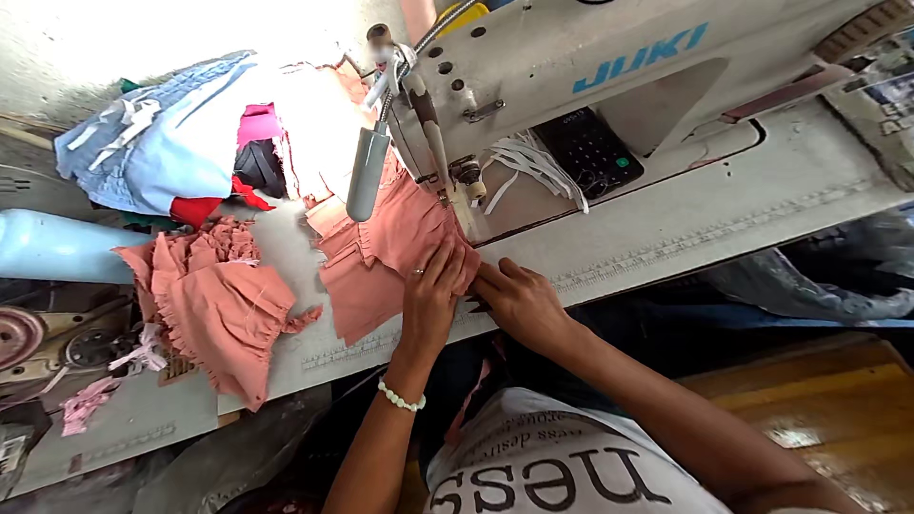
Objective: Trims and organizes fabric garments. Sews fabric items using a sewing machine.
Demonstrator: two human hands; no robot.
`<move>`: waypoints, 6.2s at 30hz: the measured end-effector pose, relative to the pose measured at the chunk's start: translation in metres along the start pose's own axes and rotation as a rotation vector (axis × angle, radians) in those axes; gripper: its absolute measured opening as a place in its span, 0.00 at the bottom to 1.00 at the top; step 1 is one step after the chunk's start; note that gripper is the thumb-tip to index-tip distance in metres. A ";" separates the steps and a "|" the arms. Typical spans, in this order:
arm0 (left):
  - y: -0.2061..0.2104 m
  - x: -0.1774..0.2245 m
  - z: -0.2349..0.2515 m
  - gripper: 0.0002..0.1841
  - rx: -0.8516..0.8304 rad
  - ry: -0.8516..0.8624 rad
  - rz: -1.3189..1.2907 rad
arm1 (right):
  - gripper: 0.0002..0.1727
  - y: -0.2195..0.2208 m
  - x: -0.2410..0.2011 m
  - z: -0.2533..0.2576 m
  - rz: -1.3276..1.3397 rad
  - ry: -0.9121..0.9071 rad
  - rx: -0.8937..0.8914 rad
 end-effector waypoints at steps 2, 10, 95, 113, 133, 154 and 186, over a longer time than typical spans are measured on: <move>-0.001 0.003 -0.002 0.18 0.009 -0.010 0.005 | 0.09 -0.006 0.003 -0.007 0.053 0.025 0.011; -0.009 0.002 0.005 0.10 0.084 0.008 0.047 | 0.08 -0.028 0.041 0.007 0.413 0.343 -0.023; -0.014 -0.008 -0.004 0.04 0.219 -0.132 -0.374 | 0.10 -0.021 0.030 0.014 0.386 0.152 -0.048; -0.027 -0.001 0.004 0.04 0.257 -0.077 -0.383 | 0.04 -0.029 0.009 0.016 0.374 -0.037 0.135; -0.026 -0.020 0.000 0.16 0.239 -0.276 -0.203 | 0.08 -0.006 0.004 0.000 0.257 0.060 0.050; -0.027 -0.015 0.014 0.09 0.139 0.028 -0.121 | 0.07 0.000 -0.008 -0.004 0.220 0.079 0.074; -0.004 -0.013 0.026 0.08 0.044 0.307 0.027 | 0.08 -0.001 0.008 0.020 0.098 -0.014 0.079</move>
Point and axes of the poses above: each hand's wrist, its own z-axis towards the middle knuckle, its own y-axis out of the palm, x = y × z, the point moved 8 cm from there along z, towards the middle knuckle, and after that the axes turned 10 degrees about y, right-handed, at the moved point
